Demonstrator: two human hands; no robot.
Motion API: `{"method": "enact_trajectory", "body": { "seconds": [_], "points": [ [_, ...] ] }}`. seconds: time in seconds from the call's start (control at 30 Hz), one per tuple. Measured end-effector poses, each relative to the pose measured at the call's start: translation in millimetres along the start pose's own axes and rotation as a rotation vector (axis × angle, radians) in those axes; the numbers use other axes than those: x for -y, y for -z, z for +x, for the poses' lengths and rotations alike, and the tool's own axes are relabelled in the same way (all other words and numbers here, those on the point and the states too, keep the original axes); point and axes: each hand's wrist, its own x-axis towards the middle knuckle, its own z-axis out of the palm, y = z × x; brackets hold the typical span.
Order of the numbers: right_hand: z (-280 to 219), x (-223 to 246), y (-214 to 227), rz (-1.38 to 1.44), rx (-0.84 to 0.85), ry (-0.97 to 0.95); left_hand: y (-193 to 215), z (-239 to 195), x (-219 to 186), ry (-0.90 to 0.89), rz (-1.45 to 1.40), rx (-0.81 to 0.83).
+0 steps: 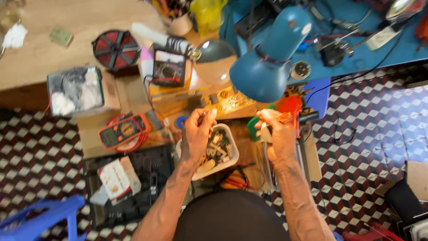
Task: The person organizes small electronic components in a container, then uses a heat gun and a power drill to work on a circuit board. They handle various tools and components throughout the process.
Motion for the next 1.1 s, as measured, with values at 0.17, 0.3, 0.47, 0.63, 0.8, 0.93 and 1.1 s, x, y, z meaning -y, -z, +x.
{"method": "enact_trajectory", "body": {
  "seconds": [0.17, 0.3, 0.47, 0.63, 0.8, 0.93, 1.1],
  "points": [
    [-29.4, -11.0, 6.1, -0.170, 0.177, -0.159, 71.1, -16.7, 7.1, 0.102, -0.096, -0.091],
    [-50.2, -30.0, -9.5, -0.712, 0.478, -0.021, 105.8, -40.3, 14.4, 0.113, -0.215, -0.137],
    [-48.2, -51.0, -42.5, -1.550, 0.924, 0.582, 113.3, -60.2, 35.3, 0.203, -0.447, -0.178],
    [-43.0, -72.4, -63.9, -1.719, 1.189, 0.657, 124.3, -71.8, 49.6, 0.231, -0.650, -0.192],
    [-42.7, -86.9, -69.6, -1.704, 1.201, 0.793, 133.5, -79.8, 56.2, 0.232, -0.674, -0.218],
    [-43.5, -77.1, -62.0, -1.692, 1.072, 0.715, 136.4, -86.0, 59.7, 0.268, -0.632, -0.210],
    [-46.9, -66.5, -53.7, -1.585, 0.810, 0.676, 133.7, -92.3, 60.6, 0.334, -0.677, -0.179]
  ]
}}
